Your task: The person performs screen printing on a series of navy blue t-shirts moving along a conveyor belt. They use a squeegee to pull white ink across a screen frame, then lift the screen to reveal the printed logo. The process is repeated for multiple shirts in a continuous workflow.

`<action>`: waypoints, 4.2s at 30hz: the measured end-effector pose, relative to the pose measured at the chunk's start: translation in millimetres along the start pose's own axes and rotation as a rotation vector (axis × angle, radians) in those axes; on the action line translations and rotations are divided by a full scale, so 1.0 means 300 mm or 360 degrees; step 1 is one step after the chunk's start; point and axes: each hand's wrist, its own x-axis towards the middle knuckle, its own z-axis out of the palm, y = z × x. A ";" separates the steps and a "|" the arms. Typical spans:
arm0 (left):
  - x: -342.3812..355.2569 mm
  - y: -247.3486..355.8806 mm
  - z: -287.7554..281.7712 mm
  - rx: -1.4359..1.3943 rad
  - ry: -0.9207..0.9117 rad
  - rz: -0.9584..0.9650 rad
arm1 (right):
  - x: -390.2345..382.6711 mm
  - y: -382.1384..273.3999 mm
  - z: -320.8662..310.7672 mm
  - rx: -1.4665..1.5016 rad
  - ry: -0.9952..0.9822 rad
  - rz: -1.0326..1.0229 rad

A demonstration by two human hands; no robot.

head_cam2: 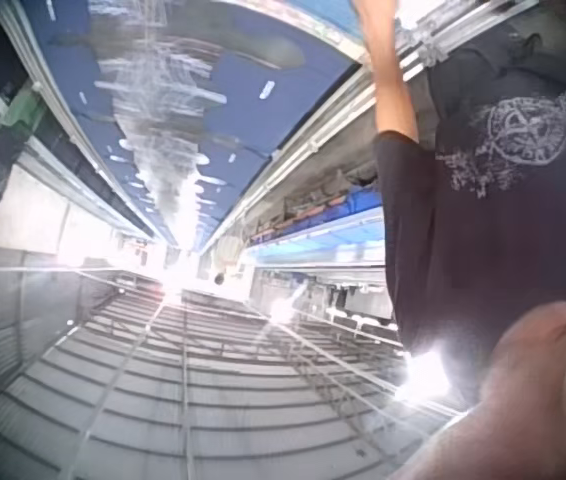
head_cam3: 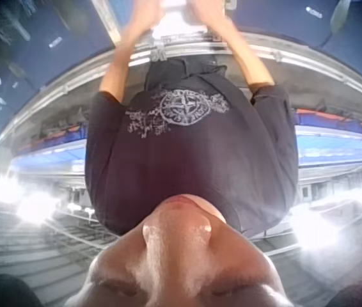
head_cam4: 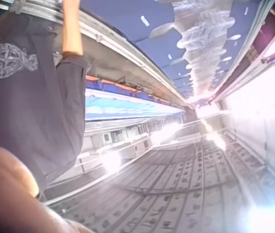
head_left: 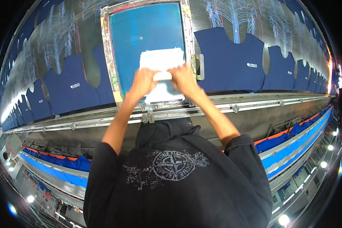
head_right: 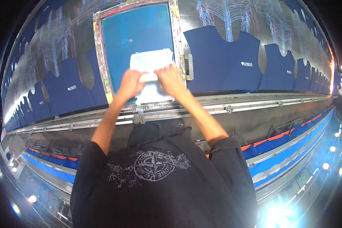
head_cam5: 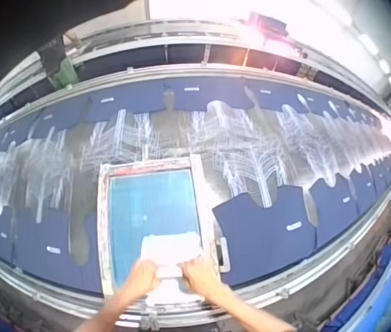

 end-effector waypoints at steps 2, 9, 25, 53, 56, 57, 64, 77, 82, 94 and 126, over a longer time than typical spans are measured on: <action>-0.123 0.078 0.034 -0.0248 -0.0294 -0.0216 | -0.154 -0.055 0.069 0.0134 -0.0077 0.0025; 0.012 -0.083 0.087 -0.0675 -0.1009 -0.0509 | -0.002 0.030 0.018 0.0384 -0.0764 0.0188; -0.024 0.012 -0.010 -0.0008 0.0453 0.0089 | 0.014 0.223 -0.115 0.1304 0.0728 0.1562; 0.754 1.507 0.853 -0.0233 0.0254 -0.0074 | -0.852 1.726 -0.836 0.0764 0.1382 0.0874; 0.756 1.487 0.859 -0.0144 0.0182 -0.0101 | -0.868 1.742 -0.729 0.0993 0.1376 0.0977; 0.746 1.475 0.855 -0.0135 0.0158 -0.0113 | -0.862 1.726 -0.712 0.1047 0.1373 0.1001; 0.679 1.420 0.844 -0.0117 0.0089 -0.0231 | -0.817 1.653 -0.651 0.1074 0.1292 0.1083; 0.685 1.337 0.797 -0.0195 -0.0006 -0.0221 | -0.781 1.638 -0.609 0.0963 0.1166 0.1038; 0.744 1.292 0.808 -0.0234 -0.0268 -0.0234 | -0.764 1.626 -0.648 0.0885 0.1019 0.1075; 0.691 1.184 0.903 -0.0792 0.0278 0.0218 | -0.962 1.926 -0.687 0.0659 0.0959 0.1597; 0.657 1.082 0.890 -0.0858 0.0381 0.0247 | -0.770 1.731 -0.726 0.0855 0.0951 0.2115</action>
